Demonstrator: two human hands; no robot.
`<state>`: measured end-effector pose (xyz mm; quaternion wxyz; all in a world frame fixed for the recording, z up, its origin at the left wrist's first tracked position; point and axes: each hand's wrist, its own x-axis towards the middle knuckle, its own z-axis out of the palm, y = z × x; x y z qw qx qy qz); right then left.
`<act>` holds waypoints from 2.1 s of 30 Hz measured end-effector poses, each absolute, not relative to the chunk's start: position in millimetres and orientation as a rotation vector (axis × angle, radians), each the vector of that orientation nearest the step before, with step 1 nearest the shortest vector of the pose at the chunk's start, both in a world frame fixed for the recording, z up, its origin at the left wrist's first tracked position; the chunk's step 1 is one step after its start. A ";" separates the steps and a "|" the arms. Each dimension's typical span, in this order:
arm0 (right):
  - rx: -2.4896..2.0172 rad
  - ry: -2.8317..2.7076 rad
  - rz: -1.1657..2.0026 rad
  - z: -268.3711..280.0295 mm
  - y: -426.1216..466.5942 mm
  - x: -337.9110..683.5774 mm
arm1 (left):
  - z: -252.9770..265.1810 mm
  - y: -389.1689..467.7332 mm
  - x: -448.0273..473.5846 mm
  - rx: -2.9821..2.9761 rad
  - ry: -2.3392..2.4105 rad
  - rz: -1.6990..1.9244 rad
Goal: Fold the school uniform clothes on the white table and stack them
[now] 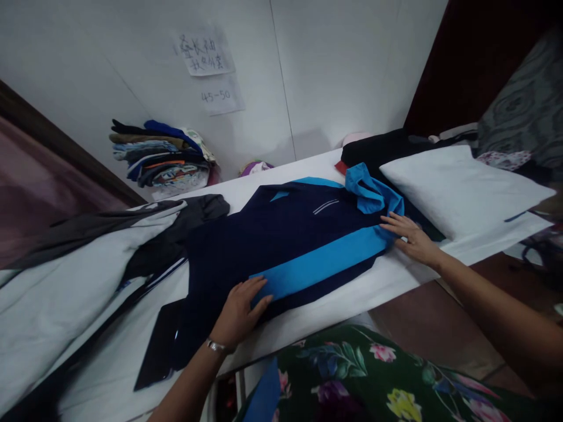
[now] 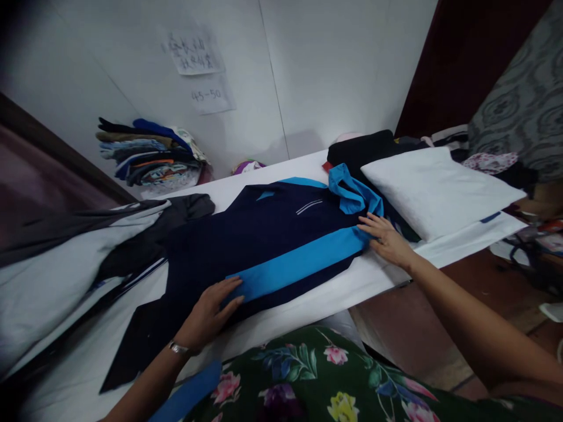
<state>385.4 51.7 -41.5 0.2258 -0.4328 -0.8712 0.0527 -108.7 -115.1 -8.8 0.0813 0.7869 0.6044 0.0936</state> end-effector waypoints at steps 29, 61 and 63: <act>-1.193 -2.402 0.339 -43.3 88.7 321.0 | -11.1 -57.3 -138.8 2.143 2.356 0.262; -1.066 -2.756 0.290 -59.9 32.8 242.3 | -41.6 -75.5 -121.1 2.067 2.295 -0.067; -1.074 -2.767 0.291 -58.6 34.4 243.0 | -40.9 -75.6 -121.2 2.067 2.302 -0.077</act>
